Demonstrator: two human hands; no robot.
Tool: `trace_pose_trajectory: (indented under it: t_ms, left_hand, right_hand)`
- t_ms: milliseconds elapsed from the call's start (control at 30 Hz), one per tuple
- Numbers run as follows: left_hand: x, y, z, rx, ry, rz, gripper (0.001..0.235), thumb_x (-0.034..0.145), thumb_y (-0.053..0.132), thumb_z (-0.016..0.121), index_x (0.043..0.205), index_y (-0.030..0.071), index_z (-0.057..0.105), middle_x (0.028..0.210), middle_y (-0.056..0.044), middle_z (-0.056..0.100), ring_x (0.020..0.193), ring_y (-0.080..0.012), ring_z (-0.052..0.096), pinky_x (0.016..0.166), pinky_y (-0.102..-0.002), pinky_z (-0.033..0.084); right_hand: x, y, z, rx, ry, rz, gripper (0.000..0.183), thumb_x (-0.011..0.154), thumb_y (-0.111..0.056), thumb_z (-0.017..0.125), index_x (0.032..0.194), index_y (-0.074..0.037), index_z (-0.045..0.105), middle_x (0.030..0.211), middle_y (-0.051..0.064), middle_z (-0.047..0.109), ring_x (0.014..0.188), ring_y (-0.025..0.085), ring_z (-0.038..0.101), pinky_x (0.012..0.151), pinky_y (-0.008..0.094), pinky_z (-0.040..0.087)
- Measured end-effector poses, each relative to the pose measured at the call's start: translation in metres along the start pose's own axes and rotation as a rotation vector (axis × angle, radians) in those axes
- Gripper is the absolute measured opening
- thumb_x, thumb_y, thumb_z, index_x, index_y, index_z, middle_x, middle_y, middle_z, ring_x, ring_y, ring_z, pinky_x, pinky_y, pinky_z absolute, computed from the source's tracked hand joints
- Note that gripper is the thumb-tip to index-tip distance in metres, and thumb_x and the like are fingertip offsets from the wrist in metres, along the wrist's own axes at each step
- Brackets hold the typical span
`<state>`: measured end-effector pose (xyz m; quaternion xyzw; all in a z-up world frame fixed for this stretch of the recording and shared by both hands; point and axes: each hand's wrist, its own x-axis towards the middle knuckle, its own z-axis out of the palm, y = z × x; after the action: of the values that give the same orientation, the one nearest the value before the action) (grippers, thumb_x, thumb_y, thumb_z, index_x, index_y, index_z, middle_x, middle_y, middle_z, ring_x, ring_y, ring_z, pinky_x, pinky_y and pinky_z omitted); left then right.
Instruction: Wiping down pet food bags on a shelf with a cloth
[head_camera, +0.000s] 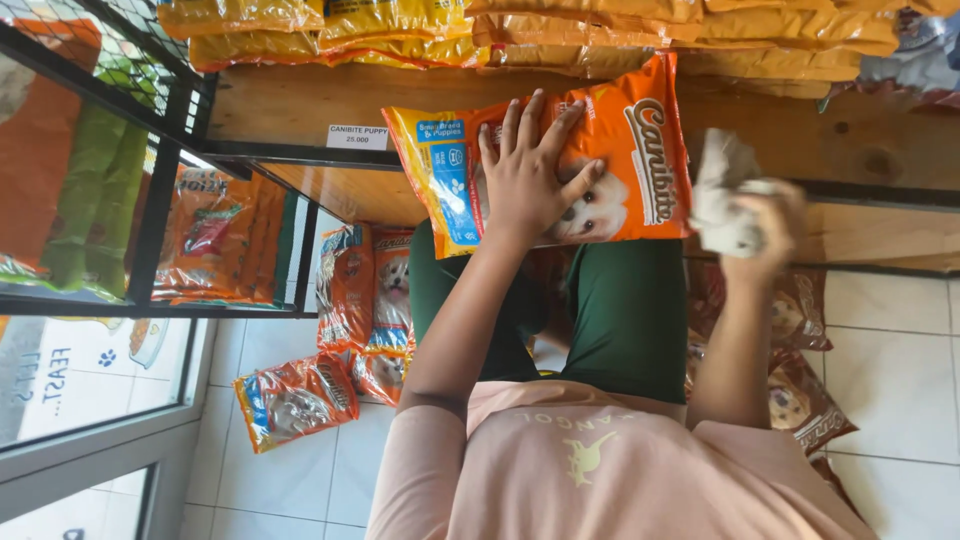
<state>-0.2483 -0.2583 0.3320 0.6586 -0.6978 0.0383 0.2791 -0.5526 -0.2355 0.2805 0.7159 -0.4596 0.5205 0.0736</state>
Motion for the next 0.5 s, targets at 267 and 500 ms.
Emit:
trace_pose_trajectory:
  t_ms: [267, 500]
  left_hand:
    - [0.003, -0.002, 0.0, -0.03, -0.036, -0.022, 0.081, 0.084, 0.082, 0.059, 0.151, 0.039, 0.049, 0.16, -0.009, 0.045, 0.151, -0.0345, 0.036, 0.12, -0.066, 0.021]
    - [0.002, -0.019, 0.045, 0.142, -0.034, -0.015, 0.06, 0.098, 0.049, 0.049, 0.154, 0.027, 0.049, 0.168, 0.001, 0.023, 0.157, -0.0239, 0.023, 0.122, -0.067, 0.019]
  right_hand:
    - [0.044, -0.119, 0.017, 0.876, -0.056, -0.191, 0.011, 0.104, -0.029, 0.053, 0.104, -0.018, 0.051, 0.131, 0.012, 0.051, 0.122, 0.032, 0.058, 0.108, 0.054, 0.055]
    - [0.097, -0.115, 0.117, 0.534, -0.235, -0.241, 0.039, 0.096, -0.008, 0.065, 0.13, 0.006, 0.053, 0.134, 0.024, 0.056, 0.123, 0.041, 0.054, 0.109, 0.05, 0.042]
